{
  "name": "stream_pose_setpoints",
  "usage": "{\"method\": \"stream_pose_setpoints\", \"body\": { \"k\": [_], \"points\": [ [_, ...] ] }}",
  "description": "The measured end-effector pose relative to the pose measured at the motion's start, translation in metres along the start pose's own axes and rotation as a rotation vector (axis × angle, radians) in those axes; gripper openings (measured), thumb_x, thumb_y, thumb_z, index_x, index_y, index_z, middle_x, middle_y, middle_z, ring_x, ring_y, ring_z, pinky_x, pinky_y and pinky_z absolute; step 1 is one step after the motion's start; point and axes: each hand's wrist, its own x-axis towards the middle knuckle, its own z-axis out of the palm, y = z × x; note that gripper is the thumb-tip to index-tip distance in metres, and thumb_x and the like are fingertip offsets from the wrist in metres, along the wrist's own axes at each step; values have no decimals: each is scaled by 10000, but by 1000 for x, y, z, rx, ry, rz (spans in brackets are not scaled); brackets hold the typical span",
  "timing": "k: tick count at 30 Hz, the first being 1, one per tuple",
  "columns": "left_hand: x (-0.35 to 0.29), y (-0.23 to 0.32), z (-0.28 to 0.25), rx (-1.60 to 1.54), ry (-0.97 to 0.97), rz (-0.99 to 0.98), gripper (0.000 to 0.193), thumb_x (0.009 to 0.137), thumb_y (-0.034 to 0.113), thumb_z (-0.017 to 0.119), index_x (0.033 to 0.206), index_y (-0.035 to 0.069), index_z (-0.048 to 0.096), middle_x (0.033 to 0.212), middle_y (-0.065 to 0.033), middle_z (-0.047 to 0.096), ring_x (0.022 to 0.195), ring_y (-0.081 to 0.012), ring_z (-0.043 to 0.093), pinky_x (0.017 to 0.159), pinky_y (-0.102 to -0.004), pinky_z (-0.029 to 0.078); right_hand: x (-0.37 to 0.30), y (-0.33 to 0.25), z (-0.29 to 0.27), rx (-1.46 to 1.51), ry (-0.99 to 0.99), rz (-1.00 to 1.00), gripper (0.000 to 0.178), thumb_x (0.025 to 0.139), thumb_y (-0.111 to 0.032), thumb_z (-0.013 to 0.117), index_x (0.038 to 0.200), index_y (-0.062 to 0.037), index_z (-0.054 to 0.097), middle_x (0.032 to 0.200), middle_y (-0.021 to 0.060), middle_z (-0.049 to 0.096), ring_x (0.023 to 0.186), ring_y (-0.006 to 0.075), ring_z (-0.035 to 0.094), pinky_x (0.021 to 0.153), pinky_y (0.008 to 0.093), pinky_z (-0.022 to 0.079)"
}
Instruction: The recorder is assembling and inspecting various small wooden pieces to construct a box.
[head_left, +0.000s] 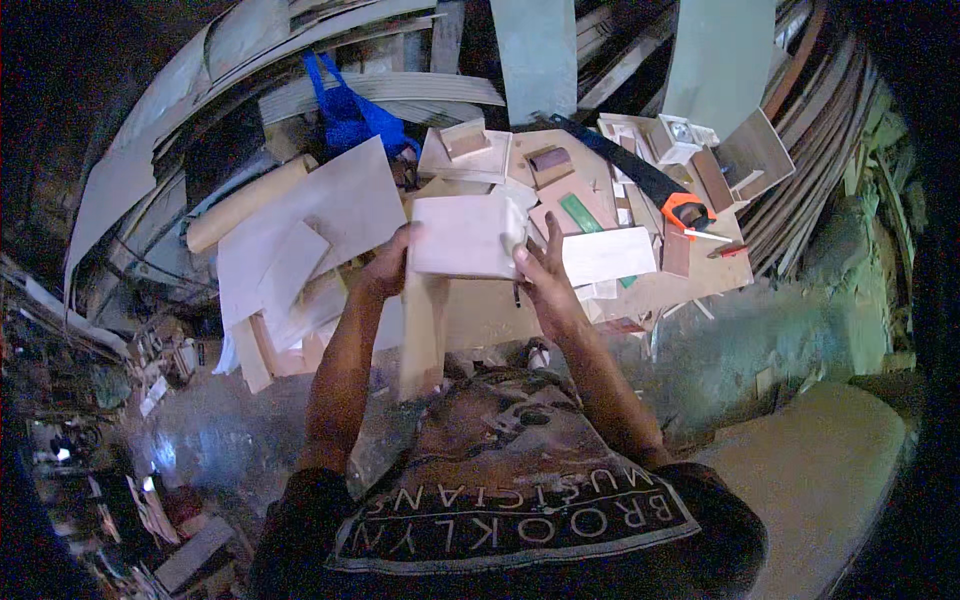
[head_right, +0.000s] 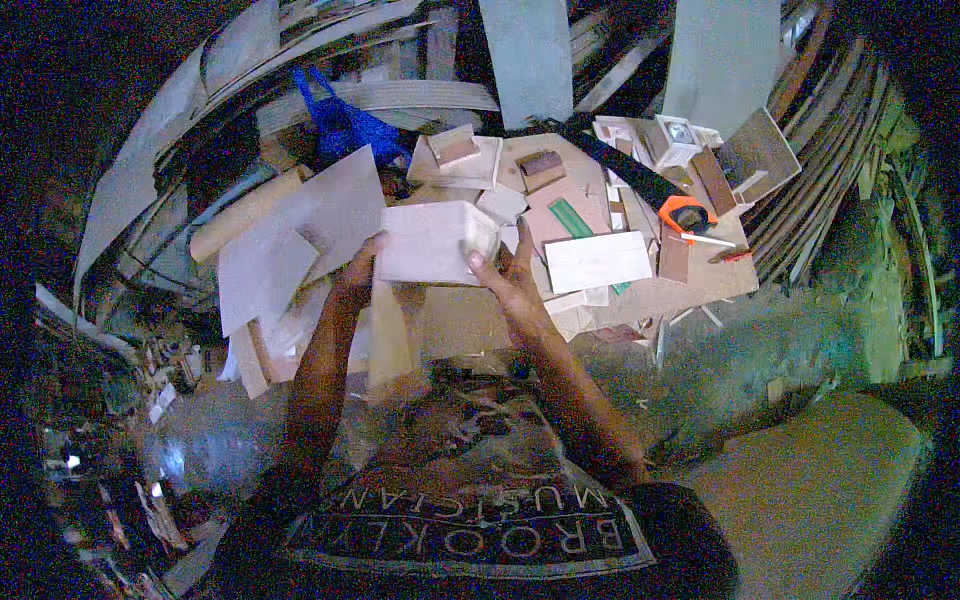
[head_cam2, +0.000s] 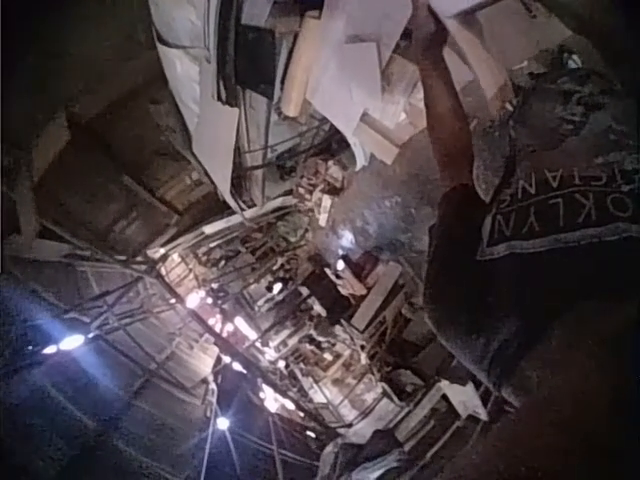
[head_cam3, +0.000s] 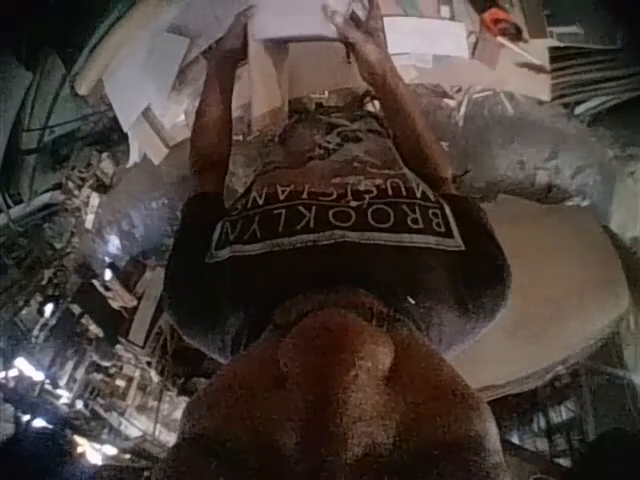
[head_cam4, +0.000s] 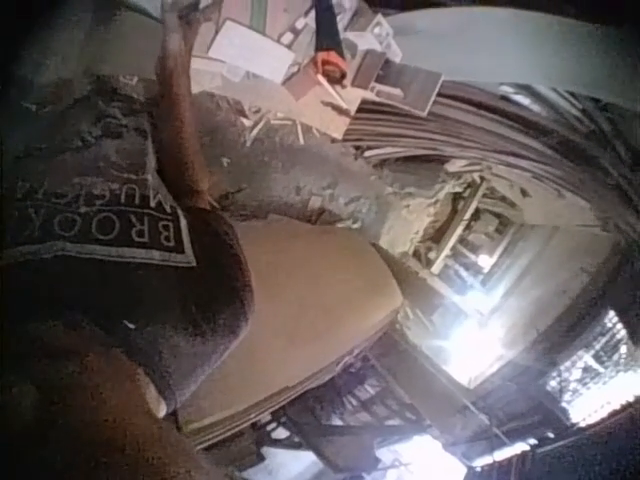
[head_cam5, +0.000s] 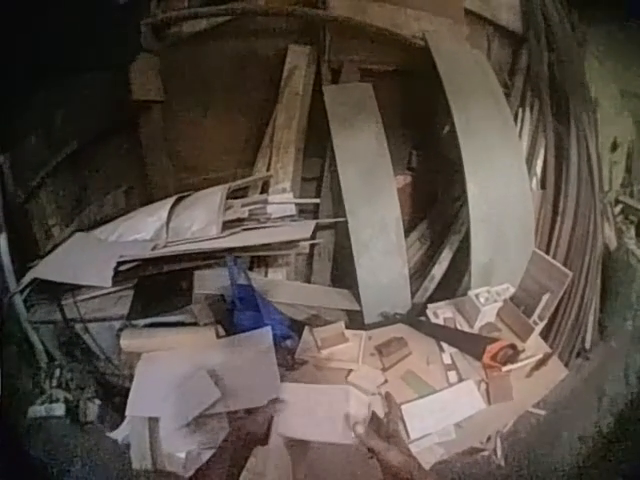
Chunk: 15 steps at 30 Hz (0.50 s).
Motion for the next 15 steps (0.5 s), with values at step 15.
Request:
{"method": "stream_pose_setpoints", "body": {
  "k": [15],
  "points": [
    [-19,44,56,346,-192,155,678,753,214,754,1339,111,429,1263,-81,505,1161,-214,498,980,-387,433,13,36,-21,53,41,-234,1062,754,-303,736,1532,-121,36,1480,267,271,1341,367,356,1095,458,312]
  ]
}}
